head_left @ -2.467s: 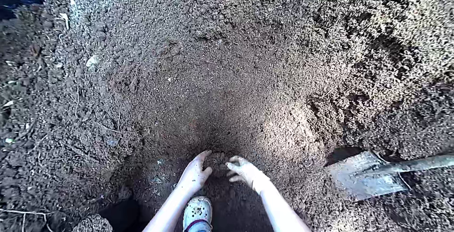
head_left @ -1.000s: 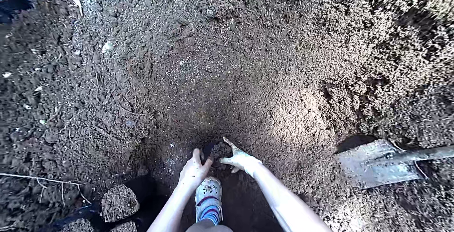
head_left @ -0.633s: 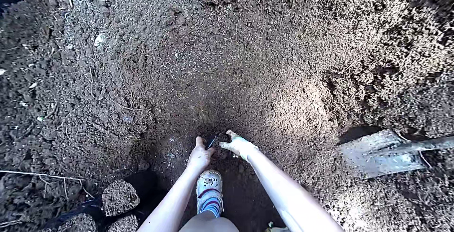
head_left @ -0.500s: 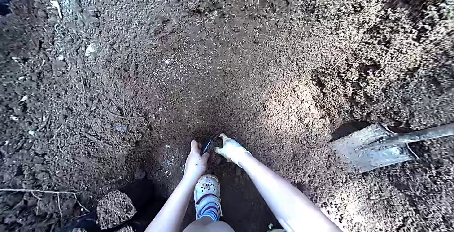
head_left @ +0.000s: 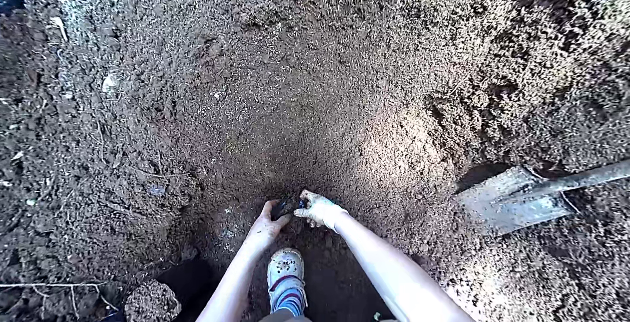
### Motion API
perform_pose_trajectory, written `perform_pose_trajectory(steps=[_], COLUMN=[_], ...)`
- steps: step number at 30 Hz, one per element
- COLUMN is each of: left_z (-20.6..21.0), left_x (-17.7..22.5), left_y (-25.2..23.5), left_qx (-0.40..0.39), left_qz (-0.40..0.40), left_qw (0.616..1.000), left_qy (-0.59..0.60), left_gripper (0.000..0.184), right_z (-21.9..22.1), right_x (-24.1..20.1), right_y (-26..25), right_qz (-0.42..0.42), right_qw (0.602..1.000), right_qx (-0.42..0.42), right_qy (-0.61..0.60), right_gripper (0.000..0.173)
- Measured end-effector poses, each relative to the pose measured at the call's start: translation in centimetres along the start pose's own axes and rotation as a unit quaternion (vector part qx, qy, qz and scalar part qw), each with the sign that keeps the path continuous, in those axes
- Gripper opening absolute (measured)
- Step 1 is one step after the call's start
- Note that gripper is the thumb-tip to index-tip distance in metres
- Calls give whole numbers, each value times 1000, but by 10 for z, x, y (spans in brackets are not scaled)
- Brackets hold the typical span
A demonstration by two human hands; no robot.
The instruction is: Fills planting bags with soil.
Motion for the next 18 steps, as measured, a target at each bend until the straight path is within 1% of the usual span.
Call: perform_pose_trajectory(steps=[1,3,4,5,6,7,9,11,14,15,16,18], left_z=[1,2,3,6,11,18,30,38,43,44,46,48], left_x=[1,2,1,-2,-5,-7,-9,-7,1,2,3,3], left_y=[5,18,23,27,32,37,42,40,32,30,28,23], left_qx=[0,14,20,17,8,-4,-13,11,75,91,104,124], left_qz=[-1,-32,-59,-87,-117,-148,-181,-184,-184,-187,-188,-189], left_qw=[1000,999,998,996,993,988,973,954,912,900,897,904], left_qy=[22,17,4,1,13,48,141,236,360,383,387,363], left_gripper=[60,72,80,87,89,88,83,79,71,70,67,59], right_z=[-2,-11,-16,-21,-26,-30,-31,-27,-16,-13,-10,-7], right_x=[-5,-15,-19,-23,-27,-29,-33,-39,-41,-41,-42,-44], right_y=[-1,2,3,5,6,6,1,-2,-10,-11,-10,-7], right_qz=[-18,-47,-56,-54,-39,-19,4,1,-46,-64,-80,-102], right_qw=[998,986,982,982,985,986,986,985,982,980,979,976], right_qx=[19,18,2,-22,-52,-77,-96,-97,-78,-66,-52,-22], right_qy=[62,157,181,180,162,146,133,142,167,175,180,191], right_gripper=[64,65,68,73,78,81,74,66,61,62,62,61])
Point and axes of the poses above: each hand's wrist, its own y-axis away from the middle knuckle, its own z-axis out of the palm, x = y × z, the point moved 2 cm from there along -y, towards the middle knuckle, and after that the axes turned 4 degrees about x, right-handed, at the moved point
